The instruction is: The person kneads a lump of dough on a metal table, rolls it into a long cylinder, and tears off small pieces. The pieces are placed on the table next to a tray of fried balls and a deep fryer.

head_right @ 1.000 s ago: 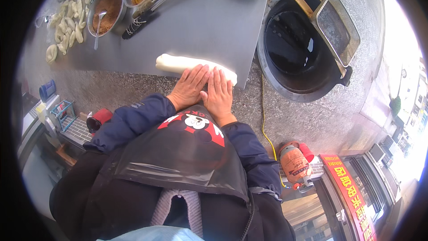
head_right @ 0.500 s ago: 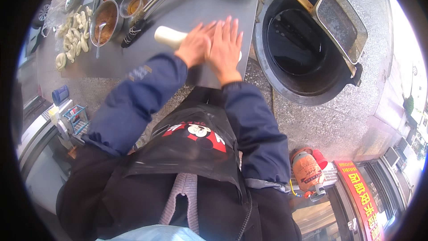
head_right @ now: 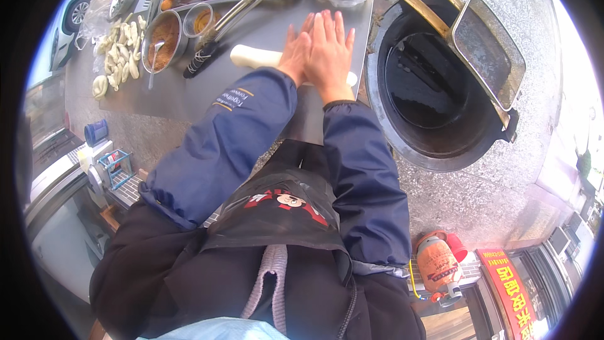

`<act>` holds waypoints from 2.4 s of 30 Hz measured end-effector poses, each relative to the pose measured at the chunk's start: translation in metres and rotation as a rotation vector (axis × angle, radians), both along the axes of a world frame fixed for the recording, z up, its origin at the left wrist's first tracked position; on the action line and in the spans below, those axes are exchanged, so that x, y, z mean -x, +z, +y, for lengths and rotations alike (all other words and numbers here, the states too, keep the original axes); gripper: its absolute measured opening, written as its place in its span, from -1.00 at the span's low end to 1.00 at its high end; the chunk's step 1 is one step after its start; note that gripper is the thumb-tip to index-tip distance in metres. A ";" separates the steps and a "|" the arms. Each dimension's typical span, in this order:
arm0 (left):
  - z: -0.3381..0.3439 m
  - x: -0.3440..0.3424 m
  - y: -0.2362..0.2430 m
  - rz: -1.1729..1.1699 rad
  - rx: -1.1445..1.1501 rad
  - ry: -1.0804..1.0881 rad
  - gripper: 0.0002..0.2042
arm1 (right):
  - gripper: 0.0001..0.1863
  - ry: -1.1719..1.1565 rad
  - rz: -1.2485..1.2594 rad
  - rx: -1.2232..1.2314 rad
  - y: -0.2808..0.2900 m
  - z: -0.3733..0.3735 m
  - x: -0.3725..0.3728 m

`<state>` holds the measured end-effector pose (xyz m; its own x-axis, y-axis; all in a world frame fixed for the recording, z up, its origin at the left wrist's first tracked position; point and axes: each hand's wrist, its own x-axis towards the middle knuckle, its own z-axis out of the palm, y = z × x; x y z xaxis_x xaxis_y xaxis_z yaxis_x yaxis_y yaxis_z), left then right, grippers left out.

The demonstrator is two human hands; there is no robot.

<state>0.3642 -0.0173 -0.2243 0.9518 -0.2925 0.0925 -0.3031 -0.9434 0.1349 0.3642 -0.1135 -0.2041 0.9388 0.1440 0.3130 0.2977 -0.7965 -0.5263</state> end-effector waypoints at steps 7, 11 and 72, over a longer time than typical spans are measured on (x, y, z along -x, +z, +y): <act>0.011 0.096 0.017 0.106 -0.006 -0.127 -0.33 | -0.35 0.197 0.115 -0.084 0.007 -0.008 0.105; 0.033 0.160 0.034 0.140 0.164 -0.193 -0.29 | -0.27 0.206 0.246 -0.095 0.019 -0.012 0.165; 0.081 0.087 -0.002 0.124 0.185 -0.097 -0.31 | -0.27 0.312 0.327 0.426 -0.010 -0.005 0.080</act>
<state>0.2774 0.0639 -0.2261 0.9273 -0.3723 0.0377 -0.3618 -0.8662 0.3448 0.2842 -0.1188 -0.2141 0.8697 0.4765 -0.1287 0.4278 -0.8578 -0.2850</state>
